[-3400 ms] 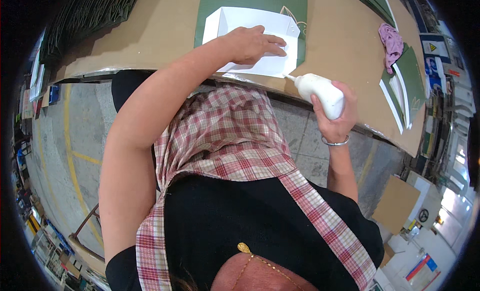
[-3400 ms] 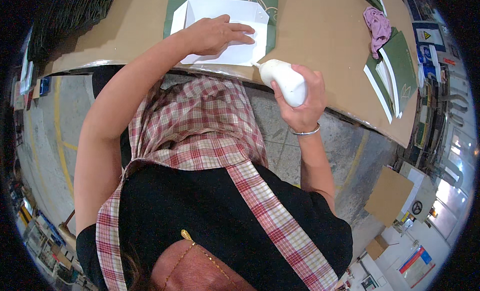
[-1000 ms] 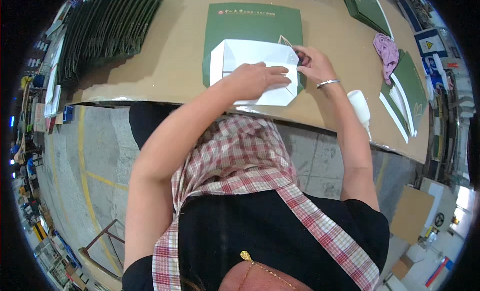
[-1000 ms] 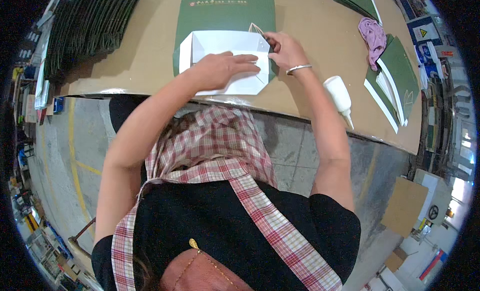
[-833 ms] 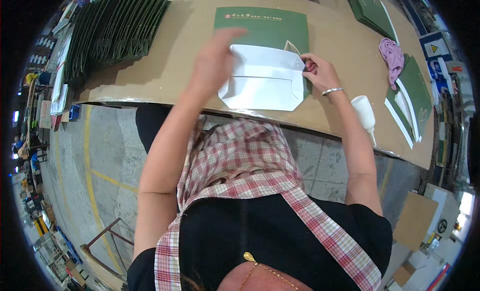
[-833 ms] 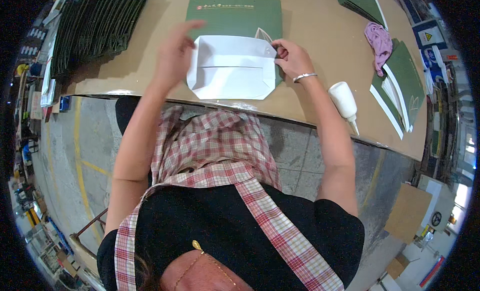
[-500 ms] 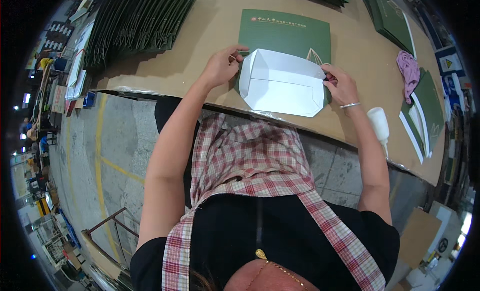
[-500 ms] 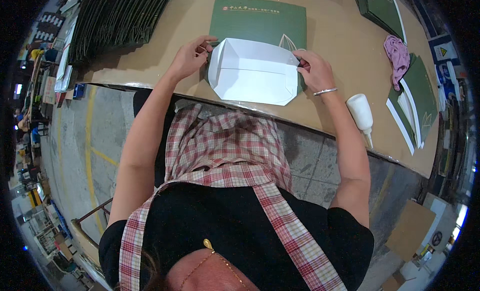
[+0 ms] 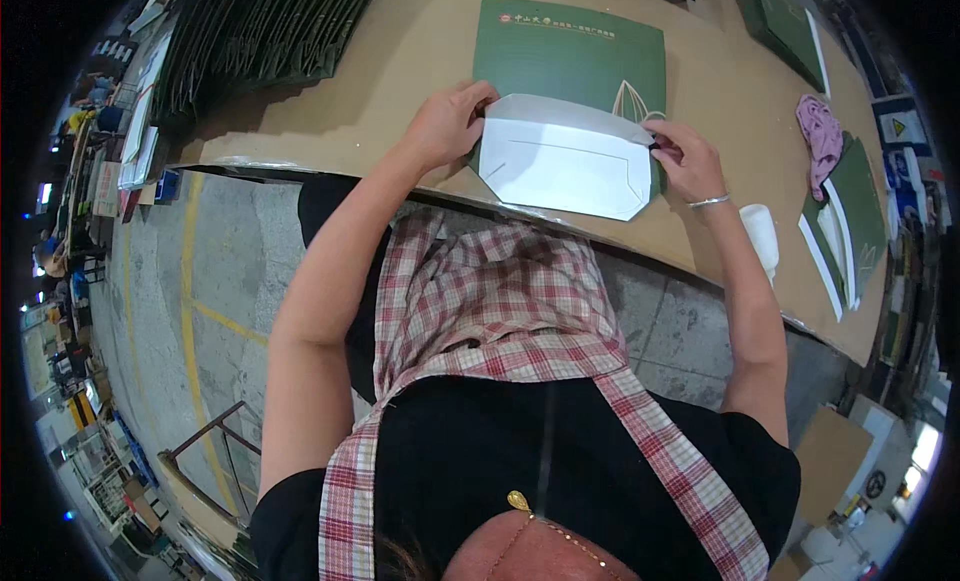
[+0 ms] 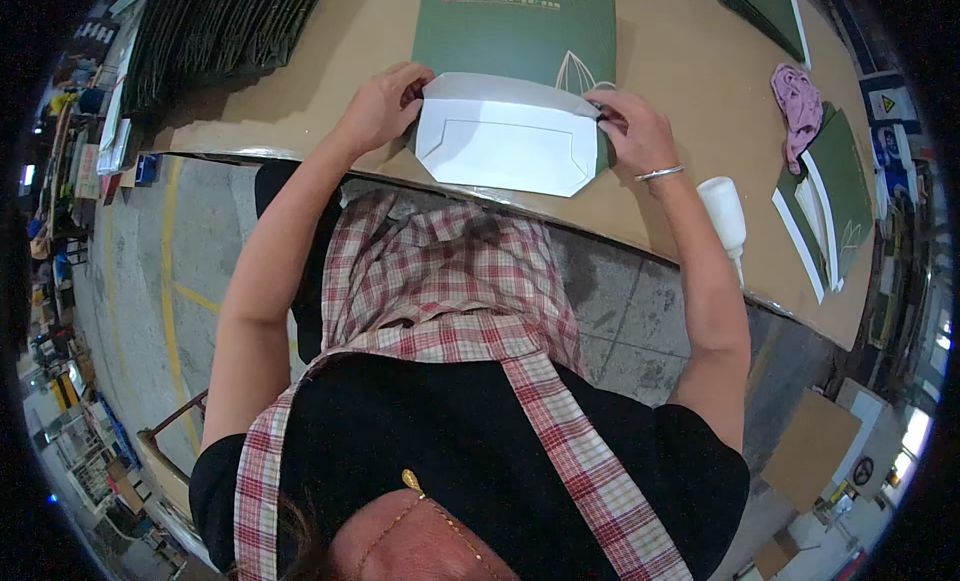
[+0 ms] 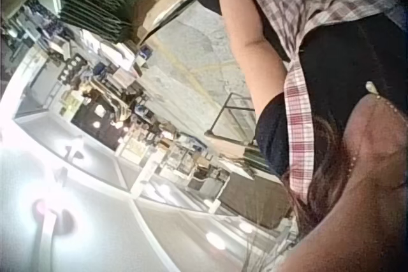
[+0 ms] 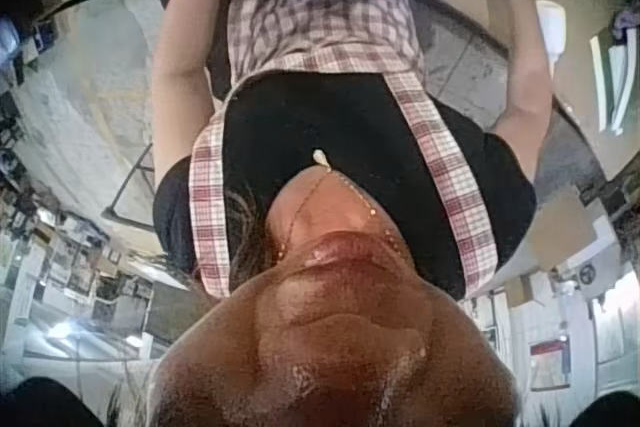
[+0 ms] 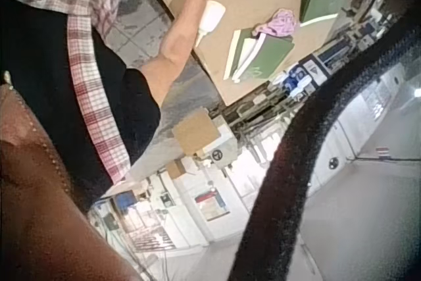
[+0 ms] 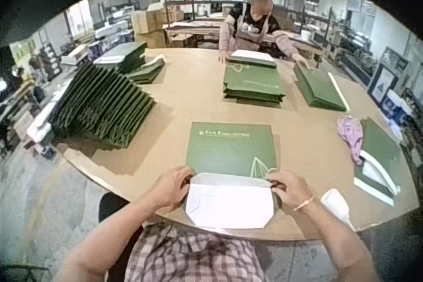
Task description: Applying glue to the flaps of paper gift bags and folding them to assemble.
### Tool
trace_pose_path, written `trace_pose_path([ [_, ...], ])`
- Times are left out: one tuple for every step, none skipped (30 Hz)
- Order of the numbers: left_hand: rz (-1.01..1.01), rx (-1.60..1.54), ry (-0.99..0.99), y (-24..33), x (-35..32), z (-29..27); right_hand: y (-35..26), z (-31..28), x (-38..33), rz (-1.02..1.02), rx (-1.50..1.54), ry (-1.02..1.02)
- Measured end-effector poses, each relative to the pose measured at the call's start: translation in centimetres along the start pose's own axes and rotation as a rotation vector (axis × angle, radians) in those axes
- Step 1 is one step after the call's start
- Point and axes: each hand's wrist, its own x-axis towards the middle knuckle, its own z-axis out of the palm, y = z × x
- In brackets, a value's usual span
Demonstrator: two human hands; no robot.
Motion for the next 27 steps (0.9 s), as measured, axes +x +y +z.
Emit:
trace_pose_path([
  [0.000, -0.010, -0.010, 0.0, -0.5, -0.1, 0.2, -0.4, -0.4, 0.013, -0.004, -0.004],
  [0.158, 0.115, -0.016, -0.2, -1.2, -0.5, 0.5, -1.0, -0.5, -0.143, -0.165, -0.106],
  [0.315, 0.241, -0.019, -0.4, -2.0, -0.9, 0.5, -1.4, -0.7, -0.302, -0.321, -0.212],
  [0.314, 0.320, -0.132, -0.2, -2.8, -1.0, 0.1, -1.6, -1.3, -0.287, -0.322, -0.219],
  [0.317, 0.308, -0.143, 0.2, -3.6, -0.9, -0.6, -1.7, -2.1, -0.310, -0.363, -0.287],
  [0.378, 0.366, -0.139, 0.6, -4.4, -0.9, -1.5, -1.7, -2.8, -0.340, -0.399, -0.355],
  [0.443, 0.425, -0.132, 0.9, -5.1, -0.9, -2.4, -1.8, -3.6, -0.332, -0.398, -0.359],
  [0.444, 0.419, -0.138, 1.2, -5.8, -0.9, -3.4, -1.9, -4.6, -0.320, -0.385, -0.396],
  [0.423, 0.416, -0.167, 1.5, -6.5, -0.9, -4.3, -2.0, -5.6, -0.308, -0.373, -0.430],
  [0.402, 0.413, -0.198, 1.8, -7.0, -0.9, -4.7, -1.8, -6.7, -0.284, -0.413, -0.446],
  [0.405, 0.410, -0.206, 2.0, -7.3, -1.0, -5.2, -1.3, -7.4, -0.275, -0.410, -0.447],
  [0.382, 0.354, -0.202, 2.2, -7.7, -1.2, -5.8, -0.7, -7.9, -0.265, -0.483, -0.390],
  [0.356, 0.299, -0.199, 2.4, -7.9, -1.4, -6.1, -0.1, -8.2, -0.255, -0.554, -0.333],
  [0.353, 0.301, -0.204, 2.2, -7.9, -1.1, -5.9, 0.6, -8.7, -0.226, -0.577, -0.307],
  [0.354, 0.267, -0.207, 1.6, -7.8, -1.0, -5.6, 1.0, -8.9, -0.233, -0.570, -0.305],
  [0.355, 0.233, -0.210, 1.1, -7.8, -0.8, -5.1, 1.1, -9.3, -0.211, -0.543, -0.287],
  [0.347, 0.239, -0.209, 0.7, -8.0, -0.5, -4.8, 1.1, -9.6, -0.188, -0.514, -0.269],
  [0.374, 0.208, -0.182, 0.6, -7.9, -0.3, -4.7, 1.0, -9.8, -0.192, -0.506, -0.267],
  [0.400, 0.175, -0.155, 0.4, -8.0, -0.1, -4.7, 0.8, -9.9, -0.139, -0.455, -0.294],
  [0.428, 0.174, -0.128, 0.2, -8.2, 0.1, -4.8, 0.8, -10.2, -0.084, -0.404, -0.323],
  [0.426, 0.180, -0.127, 0.2, -8.1, -0.1, -4.8, 0.7, -10.0, -0.089, -0.401, -0.321],
  [0.366, 0.069, -0.143, 0.1, -8.1, -0.2, -4.9, 0.6, -10.0, -0.066, -0.374, -0.297],
  [0.304, -0.044, -0.159, 0.0, -8.3, 0.0, -4.9, 0.7, -10.0, -0.042, -0.347, -0.277],
  [0.306, -0.038, -0.156, 0.0, -8.0, -0.1, -5.0, 0.9, -9.7, -0.047, -0.346, -0.272],
  [0.273, -0.085, -0.109, 0.1, -7.8, 0.2, -5.0, 1.1, -9.5, 0.105, -0.264, -0.224],
  [0.240, -0.135, -0.063, 0.1, -7.5, 0.6, -5.0, 1.4, -9.4, 0.257, -0.182, -0.177],
  [0.245, -0.133, -0.064, 0.6, -6.9, 0.7, -4.8, 1.8, -9.2, 0.259, -0.182, -0.171],
])
